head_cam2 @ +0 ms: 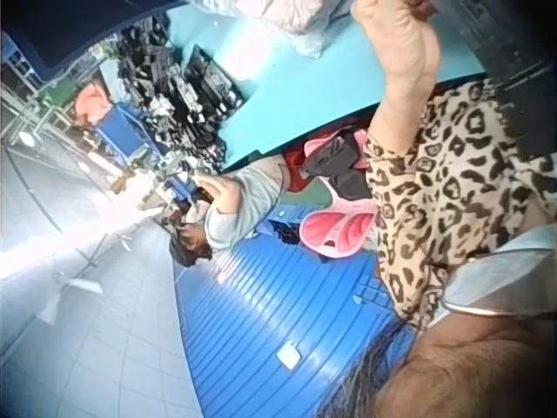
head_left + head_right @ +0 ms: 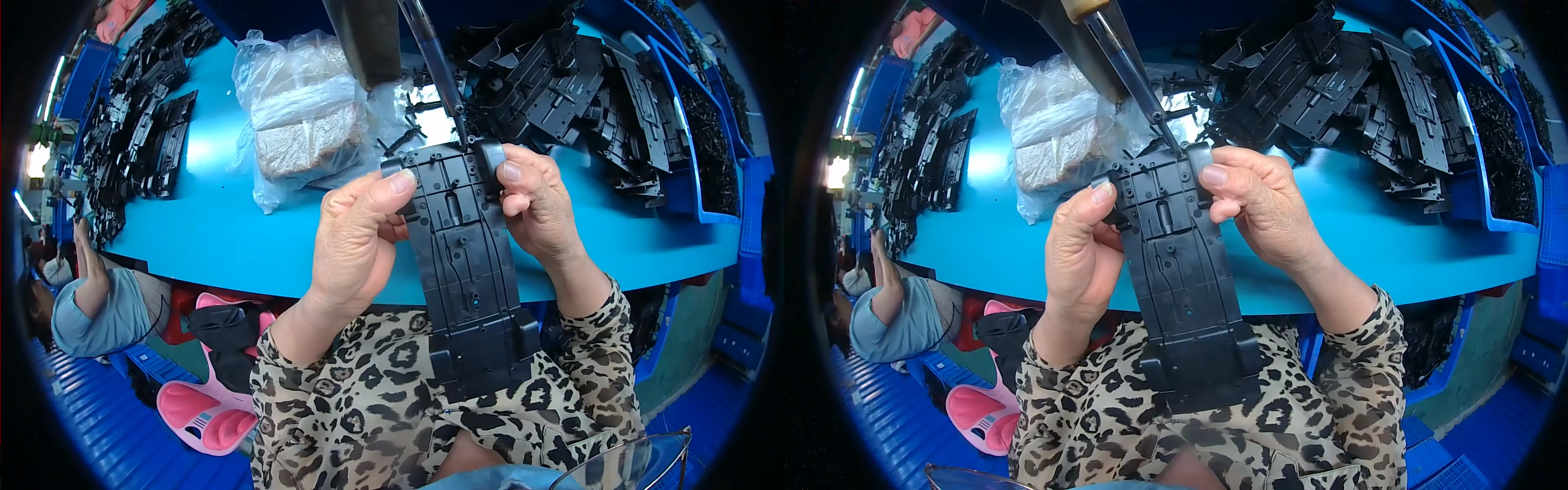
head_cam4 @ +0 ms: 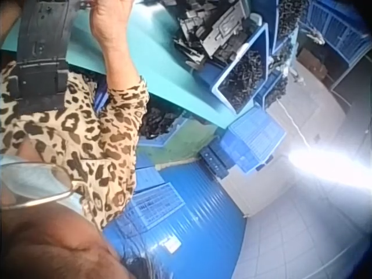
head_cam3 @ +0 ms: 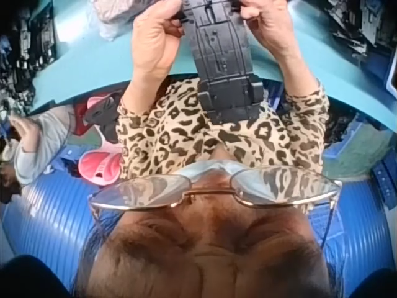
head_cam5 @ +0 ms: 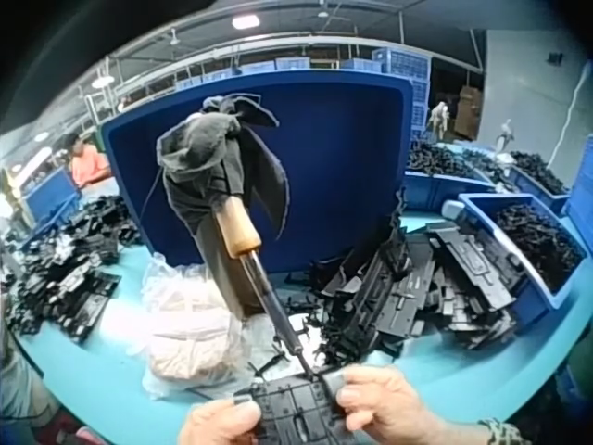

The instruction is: Assembling the chassis and components of a black toy truck using a suspended power screwdriver on an assembly line.

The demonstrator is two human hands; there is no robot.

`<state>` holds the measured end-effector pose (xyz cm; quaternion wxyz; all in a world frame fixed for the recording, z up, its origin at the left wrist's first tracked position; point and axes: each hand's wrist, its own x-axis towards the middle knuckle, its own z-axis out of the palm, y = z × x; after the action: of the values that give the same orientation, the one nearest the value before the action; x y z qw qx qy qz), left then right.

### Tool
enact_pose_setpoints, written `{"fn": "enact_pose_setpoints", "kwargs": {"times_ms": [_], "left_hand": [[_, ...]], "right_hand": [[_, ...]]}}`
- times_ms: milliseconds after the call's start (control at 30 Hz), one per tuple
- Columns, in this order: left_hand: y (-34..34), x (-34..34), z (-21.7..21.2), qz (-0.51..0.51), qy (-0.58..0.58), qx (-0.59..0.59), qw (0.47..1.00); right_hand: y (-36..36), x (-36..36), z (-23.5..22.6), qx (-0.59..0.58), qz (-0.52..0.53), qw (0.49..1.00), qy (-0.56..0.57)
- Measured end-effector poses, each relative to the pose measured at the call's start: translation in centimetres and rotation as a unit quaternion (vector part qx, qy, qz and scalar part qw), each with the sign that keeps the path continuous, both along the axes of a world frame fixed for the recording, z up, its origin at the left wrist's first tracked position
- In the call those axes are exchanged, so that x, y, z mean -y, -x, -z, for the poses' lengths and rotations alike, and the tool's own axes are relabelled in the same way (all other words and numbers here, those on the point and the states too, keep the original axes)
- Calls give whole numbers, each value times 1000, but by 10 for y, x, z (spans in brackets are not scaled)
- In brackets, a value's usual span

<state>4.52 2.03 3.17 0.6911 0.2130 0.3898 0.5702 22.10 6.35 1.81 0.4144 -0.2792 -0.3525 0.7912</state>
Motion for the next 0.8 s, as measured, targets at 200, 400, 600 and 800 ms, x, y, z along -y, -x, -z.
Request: {"fn": "enact_pose_setpoints", "kwargs": {"times_ms": [200, 400, 600, 800], "left_hand": [[1, -3, 0, -1, 18, -7, 1000], [6, -8, 8, 4, 2, -13, 1000], [6, -15, 14, 15, 23, 12, 1000], [6, -23, 15, -3, 32, 25, 999]], "right_hand": [[2, 1, -5, 10, 1, 1000, -3], [2, -5, -1, 29, -15, 999, 2], [3, -10, 7, 66, -19, 996, 48], [5, -12, 7, 85, 13, 994, 71]]}}
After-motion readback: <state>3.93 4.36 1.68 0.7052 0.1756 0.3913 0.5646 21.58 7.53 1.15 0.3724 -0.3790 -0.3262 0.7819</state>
